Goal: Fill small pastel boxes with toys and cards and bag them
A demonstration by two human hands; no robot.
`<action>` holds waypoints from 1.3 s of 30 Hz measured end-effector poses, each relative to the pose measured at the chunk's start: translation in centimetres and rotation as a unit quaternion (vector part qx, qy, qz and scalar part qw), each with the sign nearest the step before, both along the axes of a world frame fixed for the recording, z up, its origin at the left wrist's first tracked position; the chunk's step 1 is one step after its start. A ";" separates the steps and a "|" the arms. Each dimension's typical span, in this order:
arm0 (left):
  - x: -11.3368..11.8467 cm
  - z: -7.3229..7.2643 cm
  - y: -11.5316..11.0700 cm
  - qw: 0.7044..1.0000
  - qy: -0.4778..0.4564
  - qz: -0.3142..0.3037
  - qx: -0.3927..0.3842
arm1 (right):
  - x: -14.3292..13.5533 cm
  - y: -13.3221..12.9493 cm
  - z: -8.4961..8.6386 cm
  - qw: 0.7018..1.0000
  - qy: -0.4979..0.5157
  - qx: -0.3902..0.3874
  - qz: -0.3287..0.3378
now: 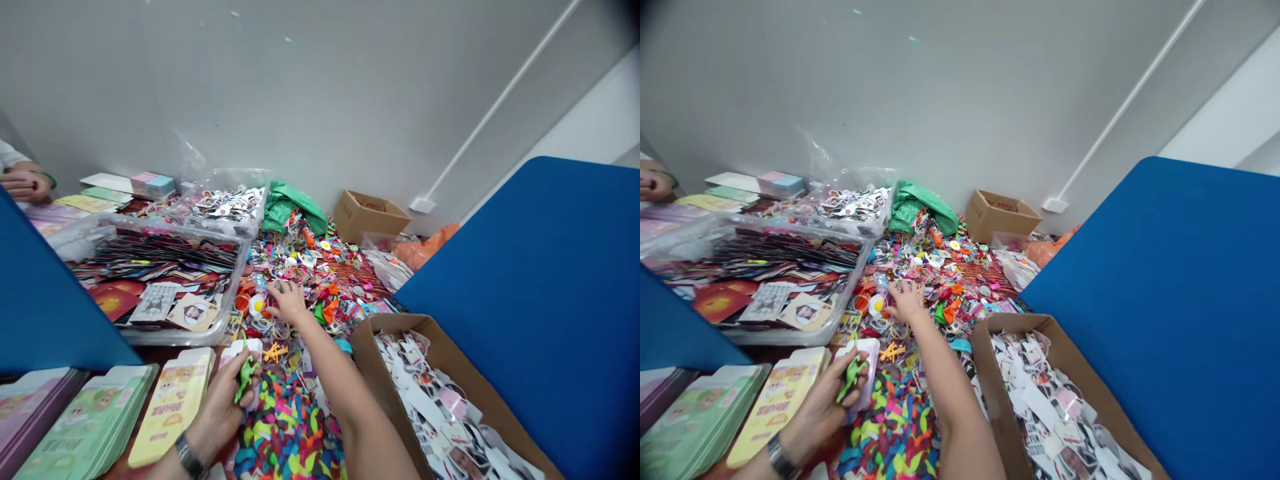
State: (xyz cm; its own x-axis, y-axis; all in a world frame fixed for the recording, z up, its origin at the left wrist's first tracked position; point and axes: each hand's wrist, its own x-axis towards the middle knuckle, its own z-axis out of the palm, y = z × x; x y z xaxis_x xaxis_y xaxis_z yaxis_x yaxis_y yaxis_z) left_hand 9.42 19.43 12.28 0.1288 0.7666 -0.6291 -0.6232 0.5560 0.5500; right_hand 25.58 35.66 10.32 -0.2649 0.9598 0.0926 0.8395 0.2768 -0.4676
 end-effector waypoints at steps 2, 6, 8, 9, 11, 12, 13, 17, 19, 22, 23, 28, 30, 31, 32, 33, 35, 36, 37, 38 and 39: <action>-0.5 -0.1 -0.6 1.000 -0.014 -0.008 -0.025 | 1.2 -0.3 -0.9 0.999 -0.032 -0.004 0.017; -1.2 -0.8 -1.4 0.998 -0.034 -0.019 -0.041 | 5.8 -2.2 -1.9 0.999 -0.037 0.011 0.011; -1.1 -1.2 -1.6 0.997 -0.049 -0.035 -0.046 | 8.5 -3.0 -1.5 0.999 -0.026 0.025 -0.007; -0.9 -1.3 -1.7 0.996 -0.055 -0.042 -0.051 | 9.7 -3.3 -1.2 0.999 -0.022 0.032 -0.018; -0.4 -1.4 -1.9 0.994 -0.069 -0.054 -0.058 | 11.6 -3.8 -0.3 0.998 -0.021 0.044 -0.040; -0.2 -1.3 -1.9 0.994 -0.076 -0.059 -0.059 | 12.1 -3.9 0.0 0.997 -0.025 0.048 -0.050; 0.1 -1.2 -2.0 0.993 -0.082 -0.062 -0.055 | 12.4 -3.9 0.3 0.997 -0.031 0.051 -0.057; 0.9 -0.9 -2.4 0.992 -0.096 -0.082 -0.027 | 10.6 -3.4 0.3 0.994 -0.064 0.050 -0.073; 1.0 -0.8 -2.7 0.991 -0.097 -0.086 -0.017 | 8.9 -3.0 -0.2 0.992 -0.085 0.044 -0.085; 0.6 -0.7 -2.8 0.993 -0.082 -0.084 -0.019 | 7.1 -2.4 -0.4 0.988 -0.111 0.035 -0.102; 0.5 -0.7 -2.8 0.994 -0.075 -0.081 -0.022 | 6.9 -2.3 -0.2 0.987 -0.116 0.034 -0.106; 0.3 -0.5 -2.3 0.995 -0.062 -0.062 -0.040 | 7.6 -3.8 1.1 0.986 -0.139 0.034 -0.091; 0.6 -0.5 -2.1 0.995 -0.061 -0.063 -0.045 | 8.0 -5.3 1.1 0.985 -0.161 0.017 -0.064; 0.8 -0.6 -2.1 0.995 -0.062 -0.066 -0.045 | 8.1 -6.1 0.9 0.983 -0.174 0.004 -0.052; 0.9 -0.7 -2.1 0.995 -0.063 -0.070 -0.044 | 8.4 -6.8 0.7 0.981 -0.188 -0.011 -0.043; 1.1 -0.9 -2.1 0.994 -0.066 -0.074 -0.041 | 8.6 -7.4 0.5 0.979 -0.201 -0.025 -0.038; 1.1 -1.2 -2.3 0.993 -0.072 -0.082 -0.036 | 9.0 -7.9 0.2 0.975 -0.216 -0.037 -0.042; 1.0 -1.4 -2.4 0.993 -0.073 -0.084 -0.035 | 9.2 -7.7 0.2 0.974 -0.218 -0.034 -0.050; 1.0 -1.5 -2.4 0.993 -0.072 -0.086 -0.037 | 9.4 -7.3 0.2 0.974 -0.218 -0.026 -0.062; 0.9 -1.6 -2.5 0.993 -0.070 -0.085 -0.040 | 9.4 -6.7 0.3 0.973 -0.215 -0.016 -0.078; 0.9 -1.6 -2.6 0.993 -0.068 -0.083 -0.046 | 9.4 -5.9 0.4 0.973 -0.212 -0.006 -0.094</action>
